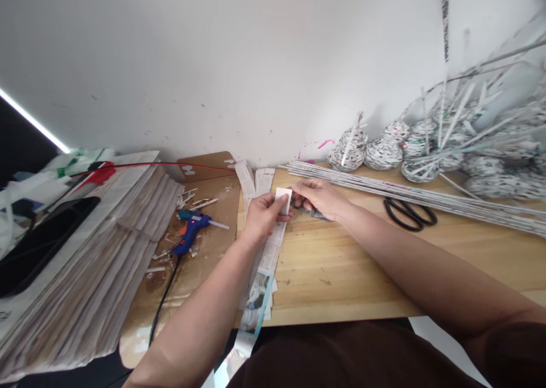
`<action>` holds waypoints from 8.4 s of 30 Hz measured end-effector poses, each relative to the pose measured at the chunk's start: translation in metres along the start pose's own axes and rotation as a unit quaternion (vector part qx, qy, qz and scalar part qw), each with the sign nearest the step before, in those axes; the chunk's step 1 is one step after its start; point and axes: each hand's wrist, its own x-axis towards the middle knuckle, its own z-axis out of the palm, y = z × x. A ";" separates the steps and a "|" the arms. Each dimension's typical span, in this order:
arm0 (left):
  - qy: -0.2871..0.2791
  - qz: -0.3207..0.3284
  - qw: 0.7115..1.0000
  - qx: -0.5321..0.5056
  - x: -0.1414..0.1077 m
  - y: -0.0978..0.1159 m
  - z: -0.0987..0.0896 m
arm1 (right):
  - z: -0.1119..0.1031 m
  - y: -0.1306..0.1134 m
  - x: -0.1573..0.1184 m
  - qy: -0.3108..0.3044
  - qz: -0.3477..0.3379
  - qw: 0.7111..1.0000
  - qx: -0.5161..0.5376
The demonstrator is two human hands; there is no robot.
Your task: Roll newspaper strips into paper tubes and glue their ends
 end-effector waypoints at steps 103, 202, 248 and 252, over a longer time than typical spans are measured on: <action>-0.027 -0.016 0.999 0.036 -0.002 -0.003 0.004 | -0.001 0.005 0.003 -0.023 0.016 0.999 0.035; -0.022 -0.021 0.997 0.067 -0.003 -0.009 0.004 | 0.000 0.015 0.007 0.018 0.026 0.999 0.013; 0.022 -0.072 0.994 -0.073 0.001 0.001 0.001 | -0.025 -0.002 0.002 0.119 -0.127 0.830 -0.530; -0.005 -0.075 0.996 -0.057 0.000 0.002 0.002 | -0.016 -0.005 -0.002 0.072 -0.176 0.886 -0.424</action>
